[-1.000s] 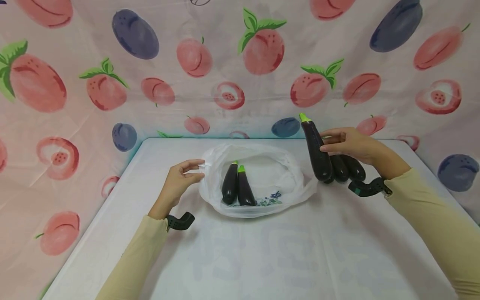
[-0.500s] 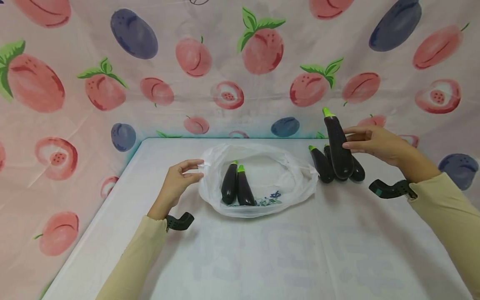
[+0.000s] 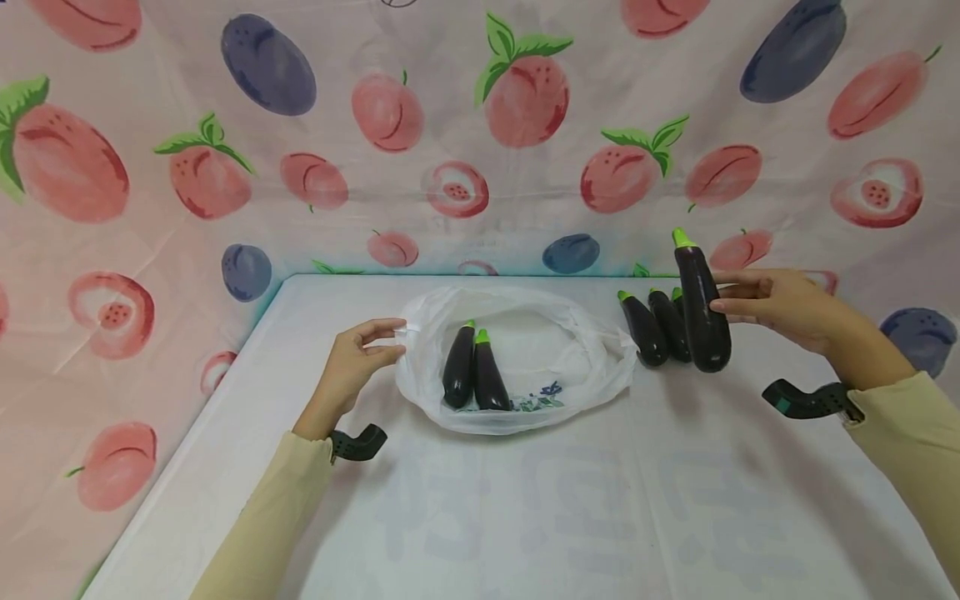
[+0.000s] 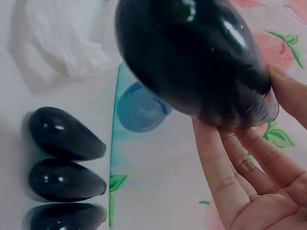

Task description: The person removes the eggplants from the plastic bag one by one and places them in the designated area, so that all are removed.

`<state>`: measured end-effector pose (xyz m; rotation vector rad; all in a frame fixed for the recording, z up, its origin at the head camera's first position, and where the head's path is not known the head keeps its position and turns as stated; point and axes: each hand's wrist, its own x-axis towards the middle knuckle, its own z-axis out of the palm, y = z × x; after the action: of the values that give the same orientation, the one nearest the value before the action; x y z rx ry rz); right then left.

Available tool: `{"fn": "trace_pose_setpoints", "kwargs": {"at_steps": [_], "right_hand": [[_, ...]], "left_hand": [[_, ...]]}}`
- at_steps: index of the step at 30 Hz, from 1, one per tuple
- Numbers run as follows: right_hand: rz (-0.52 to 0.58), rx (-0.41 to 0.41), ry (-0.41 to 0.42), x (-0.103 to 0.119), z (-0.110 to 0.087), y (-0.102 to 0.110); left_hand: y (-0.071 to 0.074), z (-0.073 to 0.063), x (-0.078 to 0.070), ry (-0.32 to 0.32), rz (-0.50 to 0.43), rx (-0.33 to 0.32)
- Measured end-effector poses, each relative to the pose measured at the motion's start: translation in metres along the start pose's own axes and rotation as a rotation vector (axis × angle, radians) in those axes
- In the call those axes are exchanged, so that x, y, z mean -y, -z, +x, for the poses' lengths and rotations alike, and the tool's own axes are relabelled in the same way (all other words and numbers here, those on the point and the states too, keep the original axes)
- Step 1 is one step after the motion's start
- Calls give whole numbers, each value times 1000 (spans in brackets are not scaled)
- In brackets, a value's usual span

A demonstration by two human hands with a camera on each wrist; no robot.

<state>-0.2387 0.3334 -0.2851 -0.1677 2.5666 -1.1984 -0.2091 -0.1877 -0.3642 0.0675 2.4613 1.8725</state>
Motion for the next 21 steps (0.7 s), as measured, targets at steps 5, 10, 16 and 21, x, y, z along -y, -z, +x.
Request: {"fn": "trace_pose_setpoints", "kwargs": {"at_steps": [5,10,16,21], "right_hand": [[43,-5,32,-11,-5,0],[47,-32,43,-27,-10,1],[36,-15,-5,-42,-9,8],[90,-4,-5,-55,-8,17]], "left_hand": [[0,0,0,3,1,-3],[-1,1,1,-2,-6,-3],[0,0,2,-2,0,0],[-1,0,2,-2,-9,4]]}}
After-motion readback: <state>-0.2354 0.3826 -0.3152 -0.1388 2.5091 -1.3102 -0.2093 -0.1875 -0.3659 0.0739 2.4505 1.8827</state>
